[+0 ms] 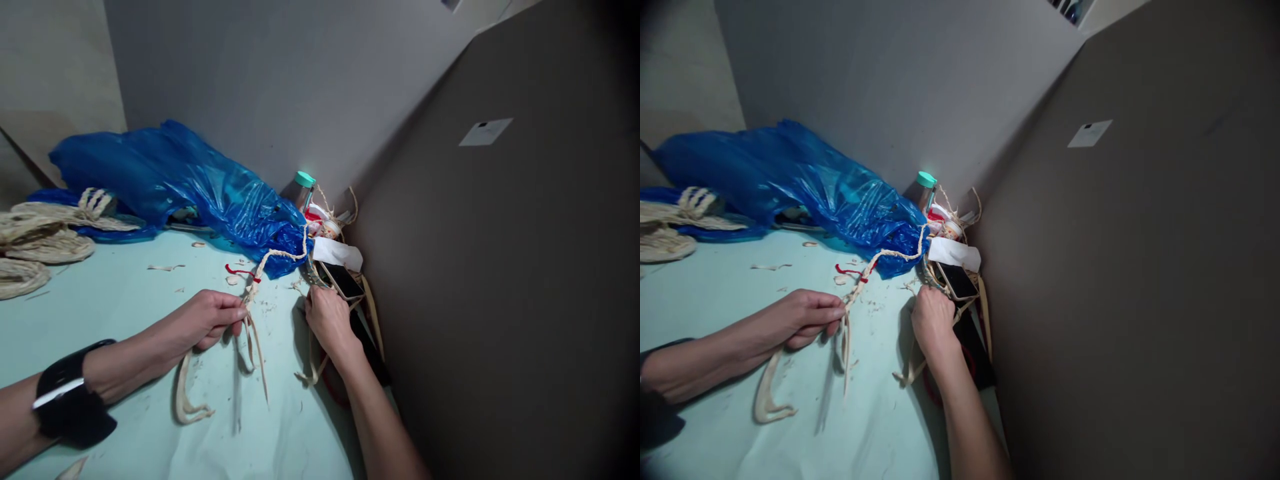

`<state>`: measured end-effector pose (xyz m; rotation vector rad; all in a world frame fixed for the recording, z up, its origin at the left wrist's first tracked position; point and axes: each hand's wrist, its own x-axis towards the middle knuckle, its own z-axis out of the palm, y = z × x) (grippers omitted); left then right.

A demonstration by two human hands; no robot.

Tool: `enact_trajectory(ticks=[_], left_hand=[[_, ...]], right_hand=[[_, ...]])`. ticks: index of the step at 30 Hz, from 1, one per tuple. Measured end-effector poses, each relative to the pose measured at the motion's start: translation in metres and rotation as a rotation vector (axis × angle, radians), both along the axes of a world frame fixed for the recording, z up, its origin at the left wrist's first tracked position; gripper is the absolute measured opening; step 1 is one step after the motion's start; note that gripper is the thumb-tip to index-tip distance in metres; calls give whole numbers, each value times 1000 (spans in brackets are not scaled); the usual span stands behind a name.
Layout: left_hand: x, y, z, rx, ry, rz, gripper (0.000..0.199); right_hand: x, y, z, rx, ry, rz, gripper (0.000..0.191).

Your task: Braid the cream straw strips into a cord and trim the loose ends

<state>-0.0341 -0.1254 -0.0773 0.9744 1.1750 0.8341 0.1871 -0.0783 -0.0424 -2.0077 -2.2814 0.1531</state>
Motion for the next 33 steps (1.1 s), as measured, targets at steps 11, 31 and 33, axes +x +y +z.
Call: enact_trajectory(ticks=[11, 31, 33], left_hand=[[-2, -4, -1, -2, -32, -14, 35], [-3, -9, 4, 31, -19, -38, 20], [-3, -8, 4, 43, -13, -55, 21]], right_hand=[[1, -1, 19, -331, 803, 280, 15], [-43, -57, 13, -198, 537, 219, 11], [-45, -59, 12, -176, 474, 229, 12]])
